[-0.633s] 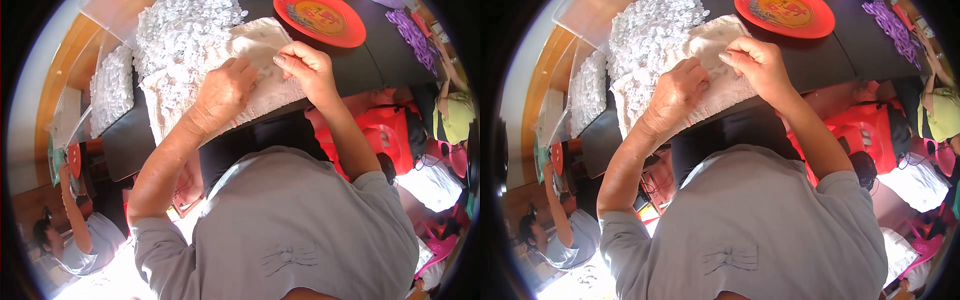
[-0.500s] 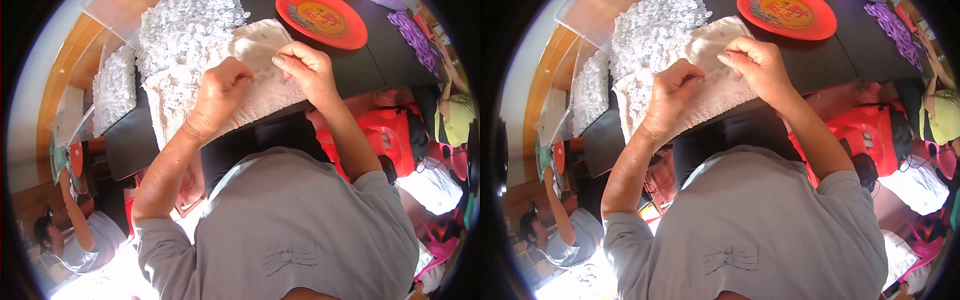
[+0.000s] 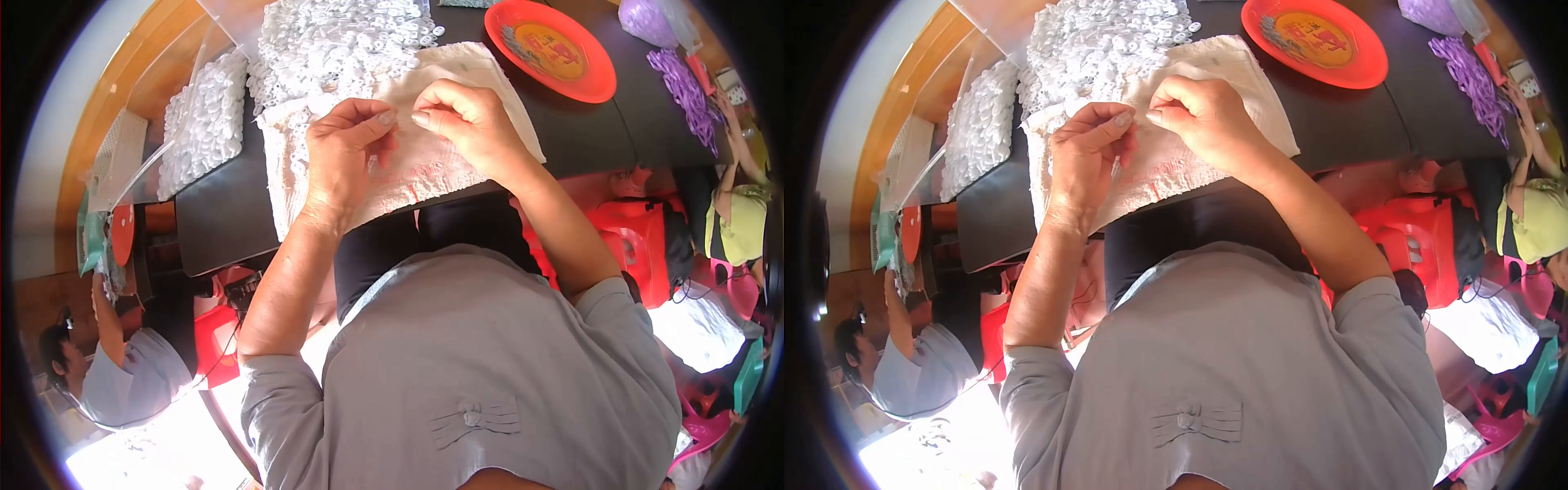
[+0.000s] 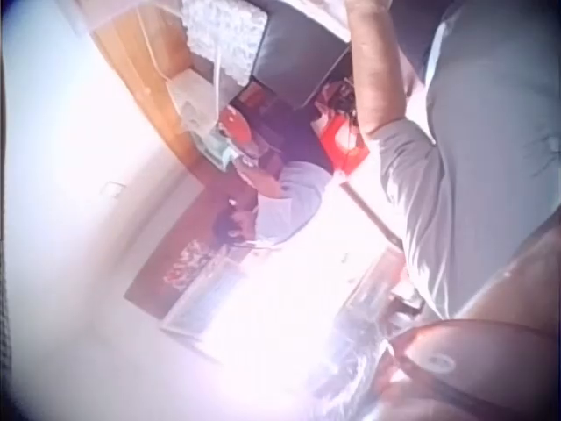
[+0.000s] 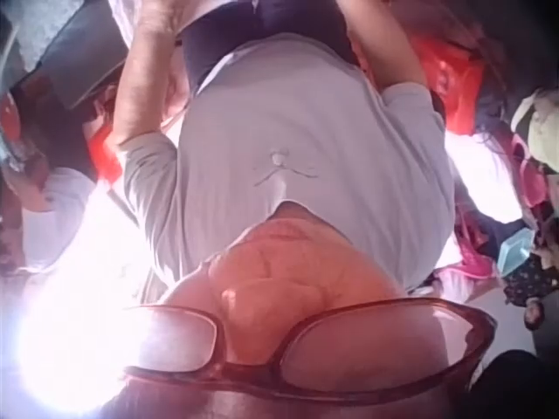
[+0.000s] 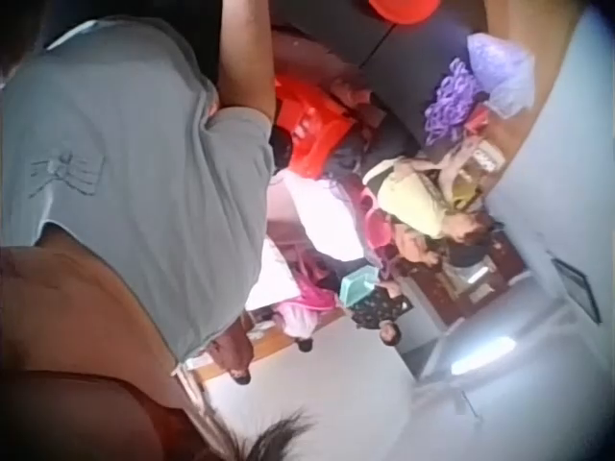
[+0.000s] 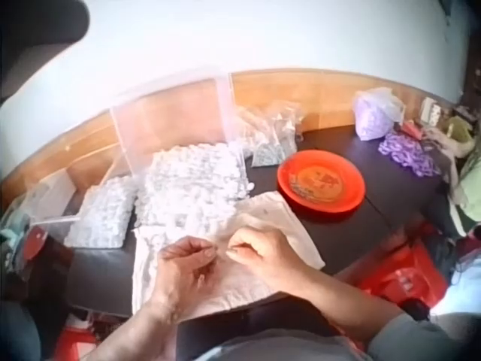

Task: The recorder is manually assembling or inspecting small white plastic rings at a shared workbench.

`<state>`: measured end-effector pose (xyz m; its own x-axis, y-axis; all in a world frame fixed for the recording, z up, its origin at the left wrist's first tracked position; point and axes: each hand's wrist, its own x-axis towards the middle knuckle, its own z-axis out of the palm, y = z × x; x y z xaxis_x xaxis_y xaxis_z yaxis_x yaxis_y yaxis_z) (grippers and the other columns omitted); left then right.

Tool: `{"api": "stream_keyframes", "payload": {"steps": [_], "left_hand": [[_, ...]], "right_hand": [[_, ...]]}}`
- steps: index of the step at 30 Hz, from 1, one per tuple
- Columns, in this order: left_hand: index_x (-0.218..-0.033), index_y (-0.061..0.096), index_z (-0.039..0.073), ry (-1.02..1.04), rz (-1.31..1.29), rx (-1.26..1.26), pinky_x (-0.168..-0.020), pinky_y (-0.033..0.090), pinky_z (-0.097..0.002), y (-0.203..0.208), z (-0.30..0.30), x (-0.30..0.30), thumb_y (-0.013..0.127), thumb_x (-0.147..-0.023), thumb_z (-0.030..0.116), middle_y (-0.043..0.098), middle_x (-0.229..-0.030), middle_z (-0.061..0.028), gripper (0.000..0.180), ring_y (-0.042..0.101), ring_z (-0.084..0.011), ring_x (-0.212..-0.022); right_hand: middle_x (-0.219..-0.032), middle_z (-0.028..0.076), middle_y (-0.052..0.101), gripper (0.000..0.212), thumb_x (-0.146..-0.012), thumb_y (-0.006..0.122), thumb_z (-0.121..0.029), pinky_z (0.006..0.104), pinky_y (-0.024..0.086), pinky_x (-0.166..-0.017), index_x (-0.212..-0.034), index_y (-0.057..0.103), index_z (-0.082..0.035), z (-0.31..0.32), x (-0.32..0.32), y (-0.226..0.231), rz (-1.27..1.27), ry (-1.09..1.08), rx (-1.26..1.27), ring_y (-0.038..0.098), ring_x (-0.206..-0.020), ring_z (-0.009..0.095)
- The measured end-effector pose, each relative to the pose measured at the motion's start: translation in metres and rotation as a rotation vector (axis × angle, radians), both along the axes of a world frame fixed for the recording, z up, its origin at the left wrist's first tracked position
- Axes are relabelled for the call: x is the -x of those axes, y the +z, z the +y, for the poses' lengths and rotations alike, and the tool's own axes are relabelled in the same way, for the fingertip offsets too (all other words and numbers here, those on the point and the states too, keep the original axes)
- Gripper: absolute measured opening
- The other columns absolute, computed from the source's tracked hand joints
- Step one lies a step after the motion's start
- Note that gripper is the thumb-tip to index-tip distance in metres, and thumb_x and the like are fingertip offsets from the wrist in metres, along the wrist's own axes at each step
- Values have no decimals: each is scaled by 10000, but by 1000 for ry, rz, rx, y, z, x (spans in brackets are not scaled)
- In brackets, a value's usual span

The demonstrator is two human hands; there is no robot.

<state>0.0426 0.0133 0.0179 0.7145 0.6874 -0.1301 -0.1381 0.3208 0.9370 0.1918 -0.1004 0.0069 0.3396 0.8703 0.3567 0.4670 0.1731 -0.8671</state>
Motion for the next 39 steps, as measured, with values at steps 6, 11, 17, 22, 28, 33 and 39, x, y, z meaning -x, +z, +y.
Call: {"api": "stream_keyframes", "payload": {"steps": [6,11,17,22,28,33,39], "left_hand": [[-937,616,-29,21,-87,77,-482,435,-238,-7,-1,1,623,-872,-2,643,-762,-97,71,591,-138,-590],[-946,606,-33,43,-51,41,-487,432,-237,-8,-5,0,611,-885,21,640,-769,-103,82,582,-135,-587],[-956,593,-40,37,-17,2,-502,434,-242,-8,-7,0,594,-900,46,643,-788,-118,102,578,-139,-589],[-963,594,-41,27,-49,56,-505,436,-241,-10,-5,2,592,-893,24,642,-786,-112,96,581,-137,-595],[-981,615,-45,18,-52,-15,-493,431,-230,-10,-6,3,612,-868,-6,649,-789,-105,119,584,-128,-594],[-914,643,-36,33,8,-39,-478,412,-216,-7,-9,5,635,-860,19,647,-744,-87,78,555,-108,-551],[-884,651,-34,69,50,-124,-453,394,-213,-5,-13,4,649,-845,52,636,-702,-79,94,535,-99,-518]], "right_hand": [[-775,2,564,51,-878,624,-39,233,427,-654,-881,605,8,18,6,-2,-56,52,-16,509,-722,66],[-773,-4,558,49,-875,608,-40,227,412,-658,-862,601,7,18,2,0,73,105,42,498,-731,60],[-769,-19,550,38,-856,609,-38,218,388,-633,-848,596,-3,16,3,2,88,89,14,478,-708,55],[-763,-21,558,29,-846,609,-20,217,398,-634,-863,598,0,15,-1,-3,96,68,-45,488,-705,55],[-786,-15,583,58,-839,615,-7,213,420,-654,-891,595,7,12,0,-1,121,62,-44,514,-727,58],[-804,0,596,61,-843,614,-3,223,441,-675,-898,593,11,11,1,-3,-51,37,-78,534,-747,63],[-777,16,580,71,-830,621,15,220,443,-651,-893,590,7,9,4,-4,-126,53,-108,536,-723,74]]}}
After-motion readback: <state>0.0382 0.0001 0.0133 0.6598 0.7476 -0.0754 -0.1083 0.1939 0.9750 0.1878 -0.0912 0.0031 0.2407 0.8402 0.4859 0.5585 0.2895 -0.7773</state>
